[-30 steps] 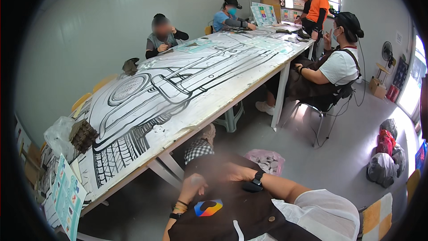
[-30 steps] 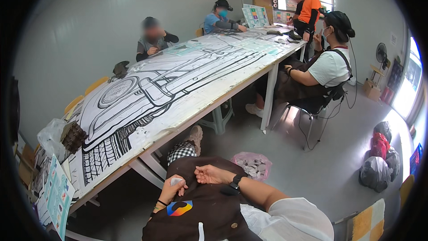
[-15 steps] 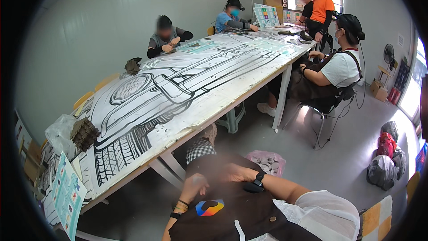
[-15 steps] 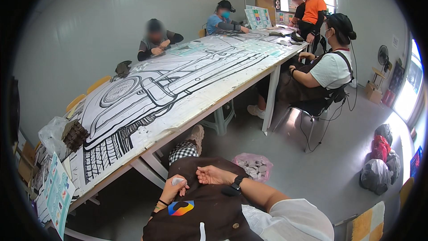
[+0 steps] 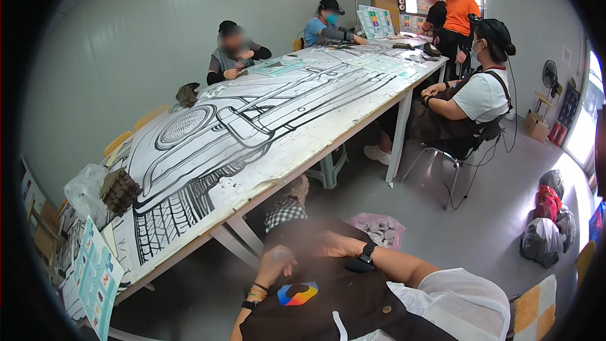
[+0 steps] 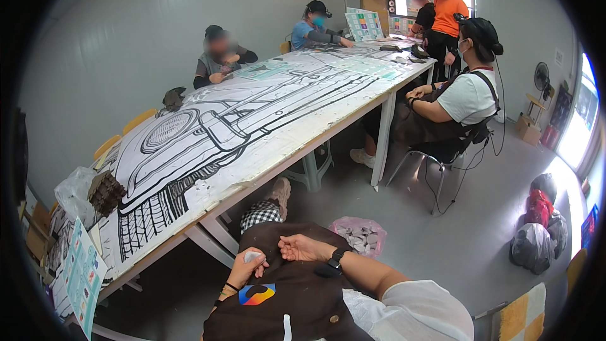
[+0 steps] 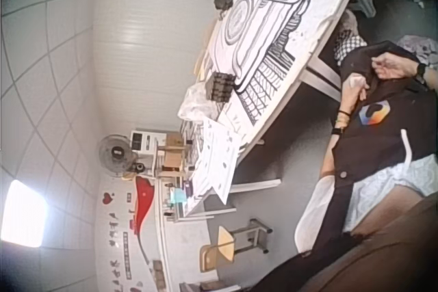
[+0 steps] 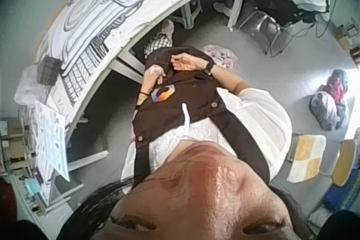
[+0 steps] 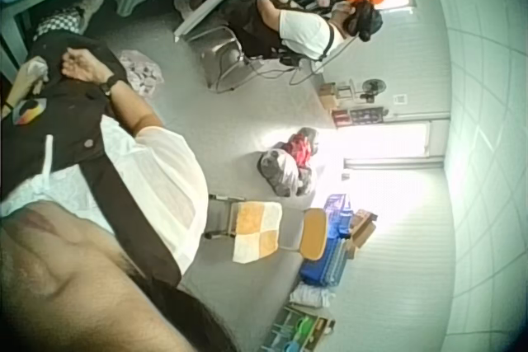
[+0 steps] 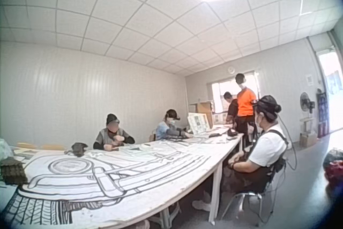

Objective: Applying stickers to a large mural drawing on a table.

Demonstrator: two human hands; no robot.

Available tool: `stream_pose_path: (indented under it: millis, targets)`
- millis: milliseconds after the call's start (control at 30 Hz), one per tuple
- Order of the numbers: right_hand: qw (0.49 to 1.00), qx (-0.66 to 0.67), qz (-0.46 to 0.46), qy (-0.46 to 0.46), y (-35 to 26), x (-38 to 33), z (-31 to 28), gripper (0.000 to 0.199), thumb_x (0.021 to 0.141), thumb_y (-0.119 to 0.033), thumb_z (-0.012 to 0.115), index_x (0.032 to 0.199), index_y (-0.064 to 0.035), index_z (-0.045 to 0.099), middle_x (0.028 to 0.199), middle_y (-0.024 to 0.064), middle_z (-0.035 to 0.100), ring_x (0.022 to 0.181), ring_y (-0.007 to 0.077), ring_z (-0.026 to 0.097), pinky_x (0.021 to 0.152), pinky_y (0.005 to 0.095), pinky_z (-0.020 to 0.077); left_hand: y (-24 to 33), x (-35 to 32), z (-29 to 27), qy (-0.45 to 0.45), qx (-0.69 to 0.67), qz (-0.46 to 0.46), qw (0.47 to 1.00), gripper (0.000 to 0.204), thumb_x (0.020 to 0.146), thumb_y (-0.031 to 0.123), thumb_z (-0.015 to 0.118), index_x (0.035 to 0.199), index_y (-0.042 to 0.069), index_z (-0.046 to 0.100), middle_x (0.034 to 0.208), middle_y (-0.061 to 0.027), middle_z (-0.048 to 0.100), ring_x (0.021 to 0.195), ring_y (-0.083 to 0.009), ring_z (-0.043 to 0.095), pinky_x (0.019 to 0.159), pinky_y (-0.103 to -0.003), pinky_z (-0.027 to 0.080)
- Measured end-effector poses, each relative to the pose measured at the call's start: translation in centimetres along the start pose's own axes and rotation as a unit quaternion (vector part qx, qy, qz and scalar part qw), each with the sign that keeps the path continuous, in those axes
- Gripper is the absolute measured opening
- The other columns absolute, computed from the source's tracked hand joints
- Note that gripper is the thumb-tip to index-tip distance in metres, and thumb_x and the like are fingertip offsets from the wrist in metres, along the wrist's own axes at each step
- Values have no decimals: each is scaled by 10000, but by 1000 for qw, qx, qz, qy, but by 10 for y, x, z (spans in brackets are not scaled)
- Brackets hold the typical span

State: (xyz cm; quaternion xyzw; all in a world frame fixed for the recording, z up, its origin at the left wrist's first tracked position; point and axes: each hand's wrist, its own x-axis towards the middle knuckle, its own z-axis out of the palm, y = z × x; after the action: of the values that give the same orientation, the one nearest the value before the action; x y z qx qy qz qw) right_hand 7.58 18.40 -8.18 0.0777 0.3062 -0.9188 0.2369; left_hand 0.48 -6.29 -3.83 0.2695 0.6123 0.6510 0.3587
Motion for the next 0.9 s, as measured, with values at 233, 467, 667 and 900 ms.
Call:
stream_pose_path:
  millis: [233,467,667,900]
  targets:
    - [1000,2,-2,-11,-1,-3,0,341,1045,-299,441,915,-30,605,787,67,661,739,188,688,661,270,586,-1,3,1,-13,3,8,1000,161,953,152,631,972,-1,582,788,-117,681,533,-104,587,480,-210,462]
    - [1000,-10,-13,-1,0,-6,3,331,1042,-301,448,924,-36,607,797,57,655,749,178,678,668,259,577,0,2,0,-9,11,9,1000,172,952,160,634,970,-1,577,790,-115,680,537,-104,589,480,-211,462]
    - [1000,-11,-14,7,0,-6,4,327,1040,-301,453,922,-38,607,799,55,656,751,179,679,667,258,577,1,1,0,-4,5,3,1000,178,952,166,635,974,0,577,792,-112,681,537,-103,587,484,-209,460]
    - [1000,2,-14,19,-2,-12,14,323,1035,-300,466,938,-30,616,809,66,667,762,187,685,698,274,580,1,3,0,2,16,-7,1000,163,956,150,625,976,-5,579,791,-115,682,541,-99,587,484,-207,453]
